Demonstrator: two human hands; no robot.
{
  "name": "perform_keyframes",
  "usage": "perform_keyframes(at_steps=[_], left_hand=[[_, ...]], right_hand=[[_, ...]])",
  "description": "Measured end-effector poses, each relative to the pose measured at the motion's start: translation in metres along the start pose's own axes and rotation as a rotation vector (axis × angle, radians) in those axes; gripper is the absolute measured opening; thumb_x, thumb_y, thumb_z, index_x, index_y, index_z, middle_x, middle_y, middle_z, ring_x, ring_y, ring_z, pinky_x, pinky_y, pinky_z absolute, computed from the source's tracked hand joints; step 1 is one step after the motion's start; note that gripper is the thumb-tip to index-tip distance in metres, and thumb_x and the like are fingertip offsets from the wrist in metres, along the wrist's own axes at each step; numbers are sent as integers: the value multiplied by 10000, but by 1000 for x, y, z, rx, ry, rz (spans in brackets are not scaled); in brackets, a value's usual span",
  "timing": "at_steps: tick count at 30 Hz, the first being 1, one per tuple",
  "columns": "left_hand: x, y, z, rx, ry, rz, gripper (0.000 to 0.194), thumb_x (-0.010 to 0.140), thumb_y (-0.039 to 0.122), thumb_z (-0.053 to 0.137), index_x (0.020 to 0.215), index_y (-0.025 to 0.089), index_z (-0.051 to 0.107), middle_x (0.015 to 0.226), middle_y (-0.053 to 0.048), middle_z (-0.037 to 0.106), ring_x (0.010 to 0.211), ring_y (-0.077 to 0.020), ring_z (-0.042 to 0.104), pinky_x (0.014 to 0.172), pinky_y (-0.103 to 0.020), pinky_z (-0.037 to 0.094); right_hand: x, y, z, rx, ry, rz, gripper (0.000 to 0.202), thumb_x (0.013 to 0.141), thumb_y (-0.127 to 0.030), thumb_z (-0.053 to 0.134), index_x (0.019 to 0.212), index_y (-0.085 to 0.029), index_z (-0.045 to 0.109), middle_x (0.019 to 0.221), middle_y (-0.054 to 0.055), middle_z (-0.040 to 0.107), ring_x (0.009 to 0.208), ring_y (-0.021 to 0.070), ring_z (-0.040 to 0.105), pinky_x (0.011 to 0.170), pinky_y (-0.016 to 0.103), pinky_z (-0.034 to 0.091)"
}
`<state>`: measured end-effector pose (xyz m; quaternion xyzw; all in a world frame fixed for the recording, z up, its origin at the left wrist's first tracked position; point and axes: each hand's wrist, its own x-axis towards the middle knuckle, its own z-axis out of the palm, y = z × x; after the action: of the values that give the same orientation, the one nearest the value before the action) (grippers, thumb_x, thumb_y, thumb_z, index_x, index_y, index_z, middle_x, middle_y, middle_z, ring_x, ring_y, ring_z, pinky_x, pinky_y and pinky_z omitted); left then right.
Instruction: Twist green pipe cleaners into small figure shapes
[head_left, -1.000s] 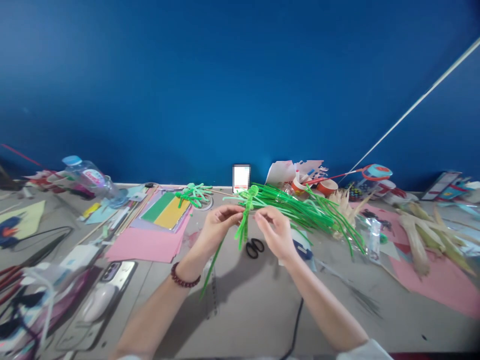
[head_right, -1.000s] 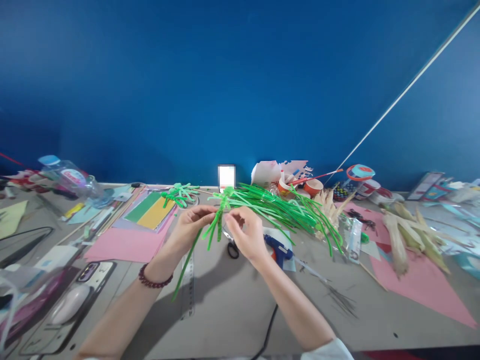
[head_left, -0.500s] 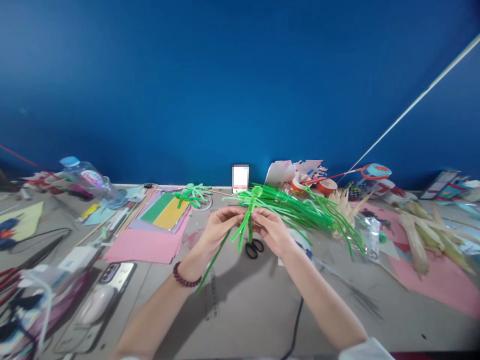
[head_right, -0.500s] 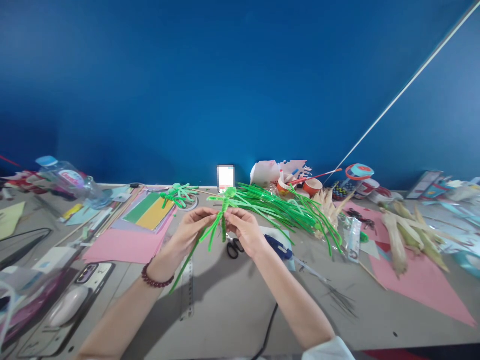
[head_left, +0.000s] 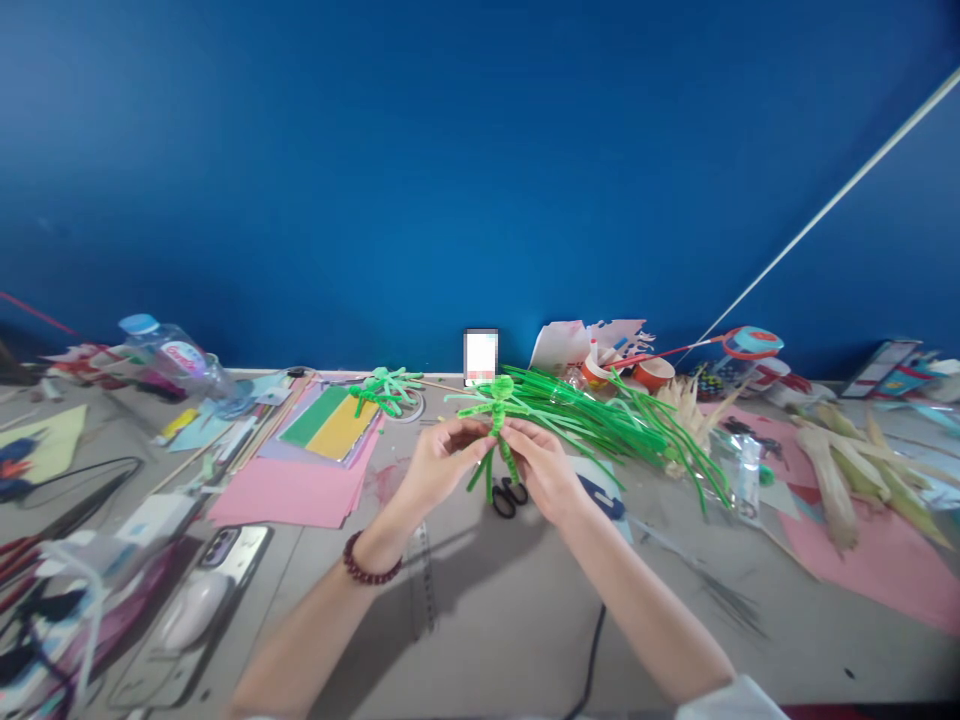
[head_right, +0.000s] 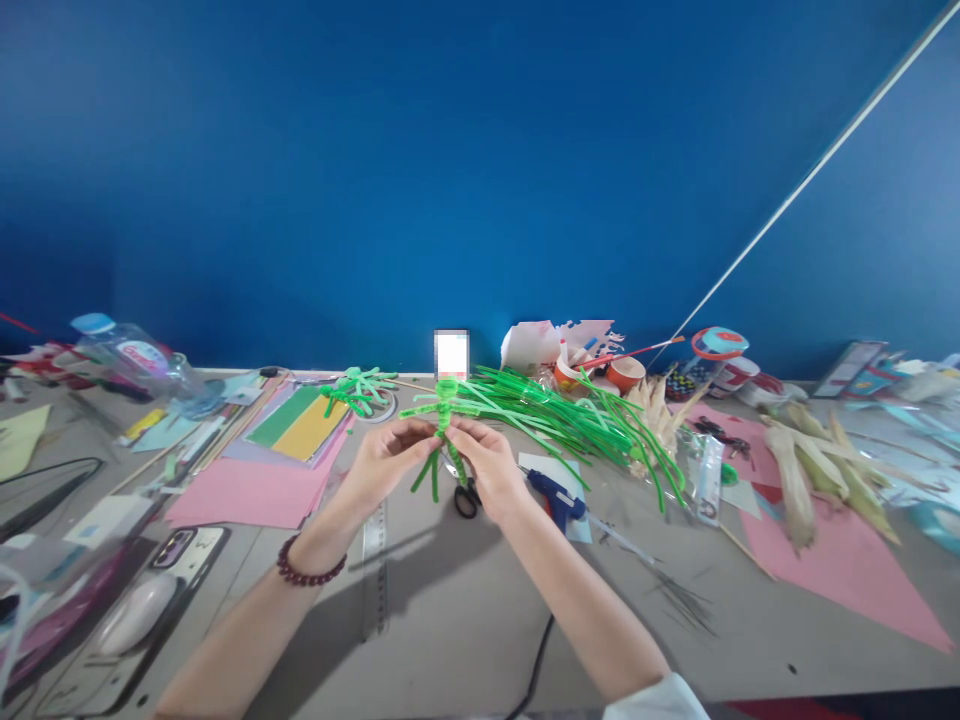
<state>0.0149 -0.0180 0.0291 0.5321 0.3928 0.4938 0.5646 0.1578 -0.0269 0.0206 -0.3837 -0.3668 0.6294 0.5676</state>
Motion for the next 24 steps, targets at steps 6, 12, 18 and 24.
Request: perform_keyframes(at_steps=[6,12,18,24], left_hand=[[6,-2,-6,118,-75,-28,204,683,346,712,783,168,724,706,-40,688,559,-121,549,506,-232,403],[-4,7,-6,496,58,279,86,745,273,651,741,213,713,790,-61,677,758,-194,595,717,-281,440],[-28,-2,7,610,171,299,153,772,256,618,880,272,725,882,-77,683,789,-216,604,763,-285,429],[-33,-20,21,595,91,385,259,811,225,580,1041,285,684,962,-74,696,835,-215,640,767,-292,468]], right_hand=[[0,0,-3,-36,-24,7,229,638,-367,750,717,-177,652,574,-26,562,471,77,461,458,219,386],[3,4,-5,-277,24,-121,222,675,-372,712,719,-170,631,624,-6,584,517,110,522,461,235,442],[2,6,-5,-458,129,-246,238,724,-412,660,764,-178,652,704,24,616,580,140,561,503,253,478],[3,3,-8,-418,221,-333,257,733,-424,656,720,-169,621,664,9,591,577,125,521,522,241,425]])
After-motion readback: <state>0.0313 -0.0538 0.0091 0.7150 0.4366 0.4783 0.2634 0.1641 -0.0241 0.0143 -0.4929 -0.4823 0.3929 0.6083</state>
